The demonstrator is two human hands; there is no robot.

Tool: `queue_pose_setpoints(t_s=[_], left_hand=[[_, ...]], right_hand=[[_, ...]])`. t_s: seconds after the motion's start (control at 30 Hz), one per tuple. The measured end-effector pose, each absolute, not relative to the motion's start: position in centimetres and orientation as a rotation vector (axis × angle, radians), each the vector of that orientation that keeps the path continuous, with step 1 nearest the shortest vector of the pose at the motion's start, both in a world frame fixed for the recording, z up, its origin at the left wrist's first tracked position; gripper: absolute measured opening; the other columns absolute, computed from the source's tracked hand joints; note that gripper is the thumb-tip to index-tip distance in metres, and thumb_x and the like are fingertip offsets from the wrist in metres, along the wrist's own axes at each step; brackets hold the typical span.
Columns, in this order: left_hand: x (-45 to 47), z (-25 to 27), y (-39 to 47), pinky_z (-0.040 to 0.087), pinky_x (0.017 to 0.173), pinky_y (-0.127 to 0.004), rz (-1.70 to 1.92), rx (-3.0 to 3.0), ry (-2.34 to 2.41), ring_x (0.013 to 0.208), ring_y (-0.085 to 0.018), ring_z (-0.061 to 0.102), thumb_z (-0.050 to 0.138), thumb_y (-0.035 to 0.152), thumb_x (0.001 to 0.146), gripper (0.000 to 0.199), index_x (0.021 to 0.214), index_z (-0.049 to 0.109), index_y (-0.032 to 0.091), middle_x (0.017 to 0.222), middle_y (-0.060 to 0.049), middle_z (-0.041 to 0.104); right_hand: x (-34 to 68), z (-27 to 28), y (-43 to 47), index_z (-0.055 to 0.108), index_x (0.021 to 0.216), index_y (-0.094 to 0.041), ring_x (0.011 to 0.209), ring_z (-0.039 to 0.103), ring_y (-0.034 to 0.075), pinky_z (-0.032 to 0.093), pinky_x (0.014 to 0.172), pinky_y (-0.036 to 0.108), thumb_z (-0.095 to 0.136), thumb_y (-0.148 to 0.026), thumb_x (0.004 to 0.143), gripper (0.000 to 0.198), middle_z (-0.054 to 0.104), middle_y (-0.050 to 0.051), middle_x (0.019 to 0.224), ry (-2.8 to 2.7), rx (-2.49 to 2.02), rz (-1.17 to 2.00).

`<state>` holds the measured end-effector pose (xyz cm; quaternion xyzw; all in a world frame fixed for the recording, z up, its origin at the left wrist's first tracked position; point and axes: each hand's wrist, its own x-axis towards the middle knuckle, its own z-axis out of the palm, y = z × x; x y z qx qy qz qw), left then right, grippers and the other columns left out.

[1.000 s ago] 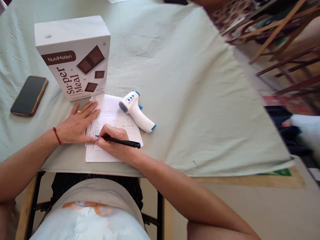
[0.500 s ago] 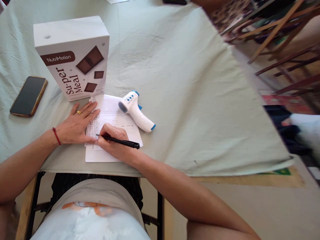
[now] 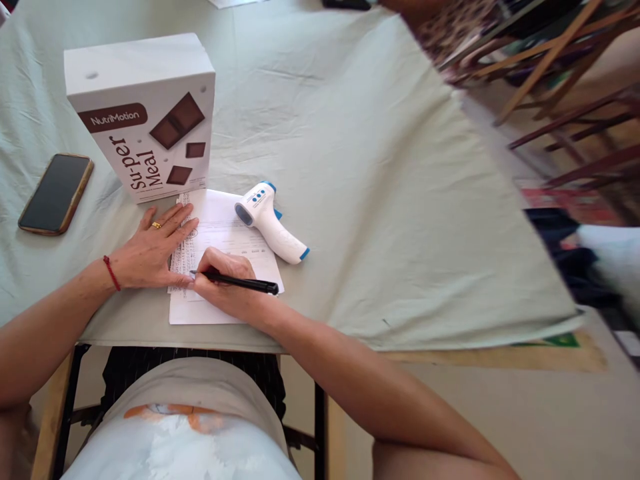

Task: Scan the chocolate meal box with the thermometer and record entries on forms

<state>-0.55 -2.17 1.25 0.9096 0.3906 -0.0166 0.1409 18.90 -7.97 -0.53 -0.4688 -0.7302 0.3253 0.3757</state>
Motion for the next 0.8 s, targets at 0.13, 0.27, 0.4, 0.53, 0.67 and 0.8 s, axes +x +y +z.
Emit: queue_pose_setpoints(t_s=[0.13, 0.27, 0.4, 0.53, 0.67, 0.8], left_hand=[[-0.53, 1.31, -2.16, 0.009, 0.122, -0.069, -0.048, 2.631, 1.128, 0.156, -0.043, 0.018, 0.065, 0.081, 0.077, 0.113, 0.157, 0.033, 0.008, 0.166, -0.028, 0.020], [-0.57, 1.27, -2.16, 0.009, 0.122, -0.068, -0.048, 2.628, 1.134, 0.156, -0.043, 0.017, 0.066, 0.079, 0.078, 0.112, 0.157, 0.032, 0.009, 0.166, -0.028, 0.020], [-0.60, 1.19, -2.15, 0.008, 0.122, -0.069, -0.023, 2.623, 1.120, 0.156, -0.044, 0.018, 0.065, 0.080, 0.077, 0.111, 0.157, 0.033, 0.010, 0.167, -0.027, 0.020], [-0.48, 1.36, -2.17, 0.009, 0.122, -0.069, -0.070, 2.631, 1.142, 0.156, -0.043, 0.017, 0.067, 0.079, 0.077, 0.114, 0.157, 0.032, 0.006, 0.166, -0.029, 0.020], [-0.43, 1.42, -2.21, 0.009, 0.123, -0.068, -0.086, 2.641, 1.151, 0.157, -0.042, 0.017, 0.068, 0.078, 0.077, 0.115, 0.158, 0.031, 0.005, 0.166, -0.028, 0.019], [-0.52, 1.24, -2.20, 0.009, 0.123, -0.067, -0.060, 2.644, 1.140, 0.156, -0.042, 0.017, 0.066, 0.078, 0.078, 0.112, 0.158, 0.032, 0.009, 0.167, -0.028, 0.020]], right_hand=[[18.92, -0.70, -7.95, 0.046, 0.064, -0.023, 0.052, 0.042, 0.010, 0.035, 0.054, 0.026, 0.056, -0.018, 0.072, 0.014, 0.053, -0.004, 0.057, -1.845, -1.216, 0.840], [18.96, -0.68, -7.88, 0.046, 0.063, -0.024, 0.054, 0.044, 0.011, 0.036, 0.055, 0.026, 0.055, -0.017, 0.071, 0.014, 0.055, -0.004, 0.058, -1.832, -1.224, 0.844], [18.95, -0.54, -7.89, 0.045, 0.063, -0.023, 0.054, 0.042, 0.010, 0.035, 0.055, 0.026, 0.054, -0.017, 0.071, 0.014, 0.054, -0.004, 0.058, -1.841, -1.226, 0.875], [18.95, -0.51, -7.84, 0.045, 0.063, -0.023, 0.053, 0.042, 0.010, 0.034, 0.054, 0.026, 0.055, -0.019, 0.071, 0.014, 0.054, -0.004, 0.058, -1.836, -1.240, 0.879], [19.03, -0.58, -7.71, 0.045, 0.062, -0.024, 0.053, 0.043, 0.011, 0.034, 0.053, 0.026, 0.051, -0.016, 0.069, 0.012, 0.054, -0.004, 0.057, -1.804, -1.202, 0.826], [19.05, -0.70, -7.70, 0.045, 0.063, -0.024, 0.053, 0.042, 0.011, 0.035, 0.054, 0.027, 0.052, -0.015, 0.069, 0.013, 0.053, -0.004, 0.057, -1.808, -1.214, 0.790]])
